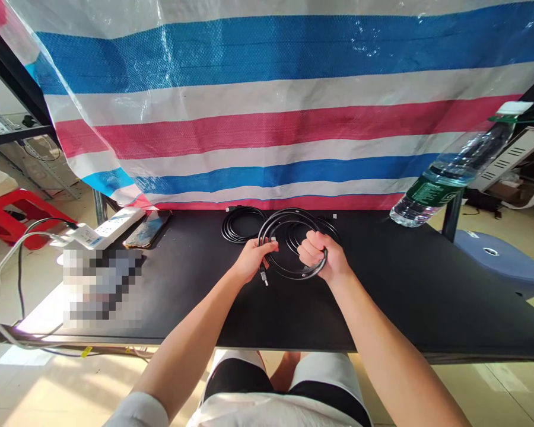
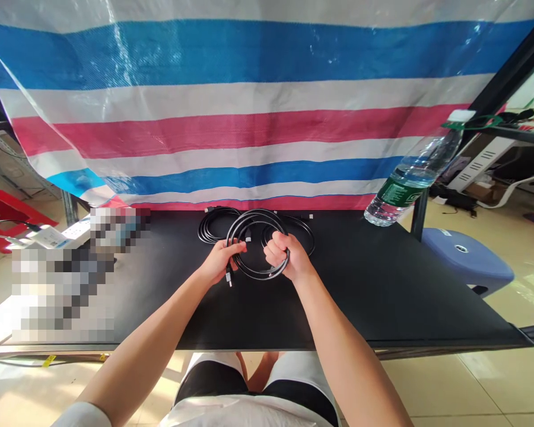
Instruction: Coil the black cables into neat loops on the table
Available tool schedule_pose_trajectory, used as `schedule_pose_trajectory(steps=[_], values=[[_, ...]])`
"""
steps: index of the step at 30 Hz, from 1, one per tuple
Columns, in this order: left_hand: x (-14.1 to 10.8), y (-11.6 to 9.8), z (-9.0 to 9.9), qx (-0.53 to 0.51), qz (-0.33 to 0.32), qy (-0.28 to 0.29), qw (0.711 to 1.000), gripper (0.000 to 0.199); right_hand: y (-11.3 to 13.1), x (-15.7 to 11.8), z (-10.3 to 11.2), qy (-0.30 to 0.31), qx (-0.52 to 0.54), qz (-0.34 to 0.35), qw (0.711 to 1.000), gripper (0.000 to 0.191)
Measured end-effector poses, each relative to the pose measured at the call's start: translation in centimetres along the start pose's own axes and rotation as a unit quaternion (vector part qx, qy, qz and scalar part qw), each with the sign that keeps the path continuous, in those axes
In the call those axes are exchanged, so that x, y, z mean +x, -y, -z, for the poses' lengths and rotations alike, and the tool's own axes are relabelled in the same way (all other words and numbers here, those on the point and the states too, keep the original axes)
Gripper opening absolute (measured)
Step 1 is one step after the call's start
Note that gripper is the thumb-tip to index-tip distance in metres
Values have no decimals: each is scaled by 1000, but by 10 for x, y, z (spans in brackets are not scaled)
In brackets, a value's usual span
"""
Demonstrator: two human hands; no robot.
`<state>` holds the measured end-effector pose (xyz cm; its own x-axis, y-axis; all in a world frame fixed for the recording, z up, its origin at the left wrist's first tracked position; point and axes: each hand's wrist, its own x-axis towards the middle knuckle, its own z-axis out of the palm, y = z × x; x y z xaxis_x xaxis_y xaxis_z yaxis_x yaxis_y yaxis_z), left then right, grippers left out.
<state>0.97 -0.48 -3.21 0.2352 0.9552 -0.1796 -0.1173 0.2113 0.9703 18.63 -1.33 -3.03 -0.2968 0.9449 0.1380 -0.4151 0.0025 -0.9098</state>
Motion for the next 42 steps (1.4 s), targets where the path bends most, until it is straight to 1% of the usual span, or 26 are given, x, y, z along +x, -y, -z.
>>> schedule_pose_trajectory(steps=[1,2,4,5,6,7,8,9,10,13,15,16,17,19,20,22,25,28,31,33,36,39,41,42], values=[[1,-1,2,6,-22,-34,999,37,-1,2,0,-38,-62,-3,997,56],[3,-1,5,20,-42,-69,996,40,-2,4,-1,-80,-129,-3,988,53],[5,-1,10,64,-89,-138,984,44,-6,7,-2,-145,-241,1,960,48],[6,-1,13,86,-115,-167,975,46,-8,8,-2,-158,-277,2,948,47],[7,-2,15,104,-141,-190,966,47,-10,9,-3,-157,-299,4,941,47],[7,-2,17,115,-160,-199,960,46,-11,10,-4,-146,-311,7,939,47],[7,-3,19,118,-171,-192,959,45,-13,10,-4,-131,-318,8,939,48],[7,-3,21,116,-171,-168,964,42,-13,9,-4,-118,-327,11,938,49],[7,-4,23,110,-162,-133,972,40,-14,9,-4,-113,-340,19,934,49],[7,-3,29,79,-115,-16,990,39,-16,8,-3,-142,-402,67,902,46],[7,-1,33,68,-98,29,992,45,-18,8,-1,-158,-440,99,879,42],[7,0,34,73,-95,43,992,47,-19,8,0,-159,-449,106,873,40],[8,1,35,85,-96,49,991,48,-20,8,0,-158,-452,110,871,37],[8,1,36,114,-109,35,987,49,-25,9,1,-167,-442,123,873,33],[8,1,36,125,-120,18,985,49,-27,9,2,-178,-431,136,874,34],[8,1,35,133,-143,-21,980,48,-33,9,3,-200,-404,169,876,43],[8,2,33,122,-159,-50,978,47,-39,9,4,-208,-377,205,879,49],[10,3,30,68,-159,-54,983,46,-41,10,3,-191,-371,197,887,50],[9,3,26,-8,-144,-16,989,50,-37,10,-1,-177,-366,168,898,51],[5,2,24,-41,-124,23,991,55,-31,9,-4,-177,-378,154,896,47],[0,0,21,-73,-95,71,990,57,-22,6,-6,-193,-407,145,881,46],[-1,-2,21,-85,-77,113,987,50,-16,3,-6,-215,-440,152,859,50],[-1,-4,22,-72,-80,121,987,44,-15,3,-7,-224,-464,162,842,50],[-1,-6,23,-56,-86,113,988,42,-15,3,-7,-225,-475,166,834,50]])
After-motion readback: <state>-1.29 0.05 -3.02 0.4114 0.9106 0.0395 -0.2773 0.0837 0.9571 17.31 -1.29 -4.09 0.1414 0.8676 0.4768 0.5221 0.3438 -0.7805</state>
